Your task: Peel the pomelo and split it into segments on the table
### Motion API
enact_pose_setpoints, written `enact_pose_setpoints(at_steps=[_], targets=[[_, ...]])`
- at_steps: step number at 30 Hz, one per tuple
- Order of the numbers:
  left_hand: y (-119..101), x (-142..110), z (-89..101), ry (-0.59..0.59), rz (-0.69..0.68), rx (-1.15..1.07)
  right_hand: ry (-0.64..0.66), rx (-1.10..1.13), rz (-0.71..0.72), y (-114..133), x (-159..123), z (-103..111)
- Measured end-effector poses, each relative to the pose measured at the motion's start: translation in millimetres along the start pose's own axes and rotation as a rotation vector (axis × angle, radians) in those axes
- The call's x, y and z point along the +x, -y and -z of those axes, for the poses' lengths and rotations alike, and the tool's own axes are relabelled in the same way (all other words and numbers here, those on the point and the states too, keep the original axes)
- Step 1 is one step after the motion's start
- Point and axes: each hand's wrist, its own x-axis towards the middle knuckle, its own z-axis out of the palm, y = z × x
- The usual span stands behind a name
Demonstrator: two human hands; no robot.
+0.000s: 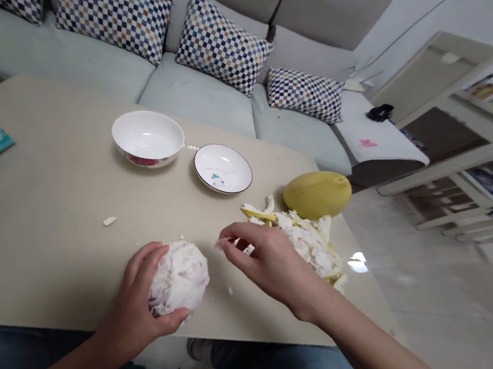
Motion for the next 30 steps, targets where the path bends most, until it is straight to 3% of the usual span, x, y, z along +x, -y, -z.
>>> enact_pose_setpoints(at_steps=[3, 7, 9, 11, 13, 17, 20, 25, 30], targets=[[1.9, -1.0, -1.4, -0.014, -0.015, 0.005, -0.069, -0.094, -0.087, -27.2, -9.4, 3.2], [2.9, -3.8, 2.8, 0.007, -0.042, 0.029, -0.262, -0.349, -0.197, -94.0, -20.7, 11.8], [2.6, -4.2, 7.1, 0.030, -0.041, 0.038, -0.353, -0.527, -0.148, -120.3, -27.2, 13.2], [1.8, -3.7, 10.7, 0.035, -0.030, 0.041, -0.431, -0.627, -0.041, -125.8, -34.4, 8.5], [0.7, -3.4, 12.0, 0.033, -0.024, 0.048, -0.434, -0.572, 0.068, -106.2, -41.6, -3.0], [-2.4, -8.5, 6.8, 0.003, -0.027, 0.077, -0.107, -0.270, 0.115, -26.6, -48.5, -34.4], [-5.3, -16.9, 1.5, -0.029, 0.014, 0.052, -0.029, -0.353, 0.119, 17.5, -43.1, -49.6], [-9.1, -24.9, -0.9, -0.034, 0.062, -0.034, 0.106, -0.359, 0.030, 31.4, -29.3, -46.3], [-10.3, -24.3, -2.3, -0.045, -0.023, -0.040, 0.177, -0.422, -0.026, 37.3, -21.7, -40.8]])
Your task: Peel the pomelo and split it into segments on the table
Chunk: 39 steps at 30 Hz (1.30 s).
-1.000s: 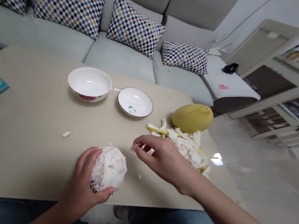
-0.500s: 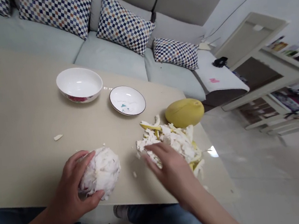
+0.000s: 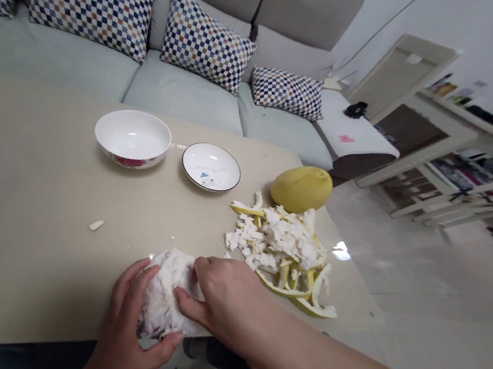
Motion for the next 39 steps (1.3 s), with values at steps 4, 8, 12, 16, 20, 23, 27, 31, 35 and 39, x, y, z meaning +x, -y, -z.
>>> enact_pose_setpoints(at_steps=[4, 8, 12, 16, 20, 23, 27, 31, 35, 39], targets=[[0.6, -0.5, -1.5, 0.003, -0.020, 0.029, 0.039, -0.146, -0.001, 9.0, 5.7, 5.3], [0.5, -1.3, -3.5, -0.025, -0.031, 0.053, 0.094, -0.134, 0.022, 8.3, 9.6, 10.3], [-0.3, -1.2, -5.3, -0.045, -0.039, 0.066, 0.155, -0.159, 0.012, 9.5, 16.0, 15.2], [-2.2, 0.3, -5.9, -0.055, -0.047, 0.082, 0.185, -0.206, 0.010, 16.7, 24.4, 18.4], [-3.2, 1.6, -6.9, -0.066, -0.055, 0.058, 0.180, -0.239, -0.014, 17.6, 27.3, 14.8], [-2.3, 1.5, -7.6, -0.075, -0.067, 0.047, 0.154, -0.202, -0.045, 10.9, 23.6, 10.7], [-0.5, 0.8, -7.6, -0.076, -0.083, 0.042, 0.089, -0.064, -0.044, 1.7, 13.3, 9.4], [1.2, 0.9, -6.1, -0.057, -0.070, 0.041, -0.036, 0.016, 0.026, 0.5, 6.9, 7.3], [6.4, 2.9, -3.5, -0.072, -0.095, 0.058, -0.077, -0.025, 0.100, 0.1, 8.1, -0.9], [11.5, 6.6, -1.5, -0.064, -0.163, 0.059, -0.162, -0.047, 0.181, -6.5, 9.2, -6.5]])
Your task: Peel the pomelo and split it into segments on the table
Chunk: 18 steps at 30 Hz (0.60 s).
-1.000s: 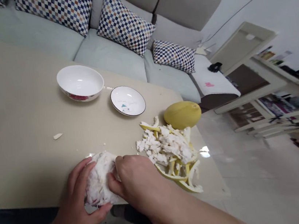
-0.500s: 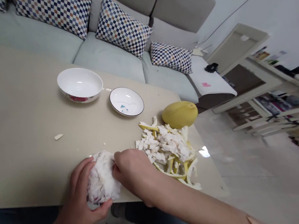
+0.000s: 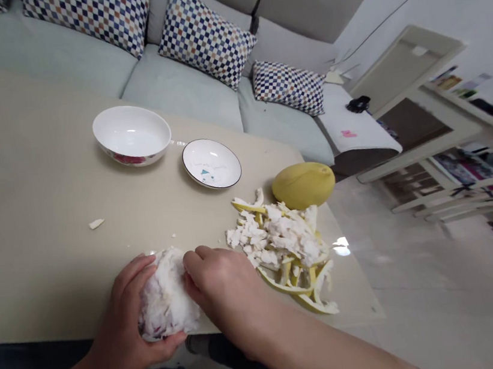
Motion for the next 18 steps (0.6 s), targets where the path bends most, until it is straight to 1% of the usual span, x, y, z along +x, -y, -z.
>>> enact_pose_setpoints(at_steps=[2, 4, 7, 9, 11, 14, 16, 18], targets=[[1.3, 1.1, -0.3, 0.021, 0.004, -0.021, -0.016, 0.088, 0.029, -4.8, -0.6, 2.1], [2.2, 1.4, -1.4, 0.043, 0.019, -0.032, 0.014, 0.270, 0.025, -9.8, -0.9, 7.0], [4.8, 0.8, -3.0, 0.059, -0.001, -0.031, 0.095, 0.587, -0.080, -15.2, -1.2, 11.9], [6.7, 0.6, -3.1, 0.058, -0.049, -0.013, 0.119, 0.750, -0.174, -17.6, -1.8, 9.8], [7.7, 1.0, -2.0, 0.067, -0.096, 0.021, 0.079, 0.846, -0.246, -21.2, -2.7, 4.3], [7.6, 2.5, 0.5, 0.094, -0.112, 0.042, -0.057, 0.935, -0.366, -36.3, -5.8, -4.5], [7.6, 3.3, 1.6, 0.099, -0.101, 0.027, -0.105, 0.989, -0.447, -54.9, -10.7, -8.7], [8.4, 3.6, 1.7, 0.092, -0.099, 0.006, -0.134, 0.962, -0.511, -78.3, -18.9, -12.5]])
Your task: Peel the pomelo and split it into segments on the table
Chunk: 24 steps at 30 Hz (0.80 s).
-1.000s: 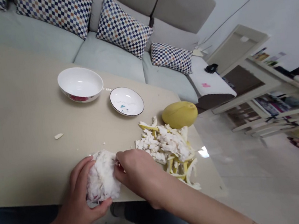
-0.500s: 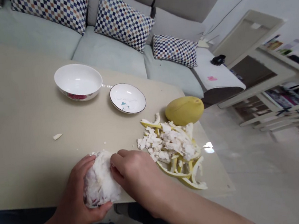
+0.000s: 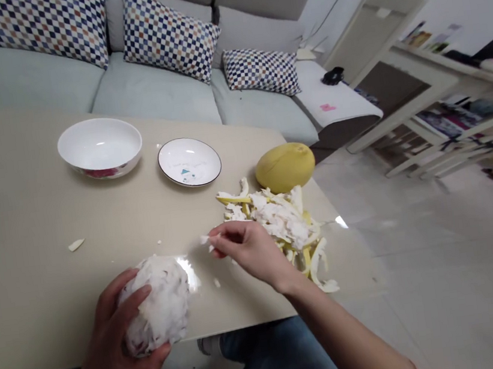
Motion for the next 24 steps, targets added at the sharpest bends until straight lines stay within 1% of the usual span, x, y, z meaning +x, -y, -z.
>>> enact_pose_setpoints(at_steps=[2, 3, 5, 7, 9, 11, 14, 16, 18, 20, 21, 23, 24], targets=[[1.4, -0.5, -0.3, -0.004, 0.003, -0.015, -0.134, -0.116, 0.017, -19.0, 2.7, 19.3], [2.2, -0.8, -0.5, 0.002, 0.007, -0.021, -0.221, -0.195, 0.054, -28.6, 3.5, 28.3], [3.2, -1.2, -0.2, 0.023, 0.017, -0.031, -0.374, -0.365, 0.170, -45.9, 4.3, 44.0], [3.2, -0.4, 1.7, 0.035, 0.019, -0.045, -0.477, -0.525, 0.282, -58.7, 4.4, 55.8], [2.0, 2.0, 6.5, 0.071, 0.015, -0.063, -0.541, -0.672, 0.352, -66.1, 4.4, 64.3], [0.7, 5.9, 14.8, 0.160, 0.014, -0.083, -0.577, -0.791, 0.386, -68.9, 4.6, 70.1], [1.6, 13.2, 31.0, 0.328, 0.013, -0.119, -0.627, -0.906, 0.373, -66.1, 5.0, 73.7], [4.4, 17.2, 39.3, 0.382, 0.023, -0.148, -0.643, -0.922, 0.326, -58.8, 3.3, 69.9], [6.5, 18.7, 40.7, 0.393, 0.062, -0.173, -0.596, -0.841, 0.269, -46.0, -2.4, 58.3], [4.8, 16.4, 33.1, 0.347, 0.092, -0.174, -0.453, -0.678, 0.225, -28.3, -13.6, 38.1], [2.0, 13.7, 26.1, 0.287, 0.091, -0.158, -0.344, -0.592, 0.213, -18.3, -21.2, 25.6], [-7.2, 6.0, 8.9, 0.144, 0.107, -0.080, -0.110, -0.518, 0.222, 1.4, -38.2, -1.3], [-12.7, 1.7, 0.4, 0.033, 0.125, -0.030, -0.038, -0.512, 0.223, 10.1, -46.5, -14.2]])
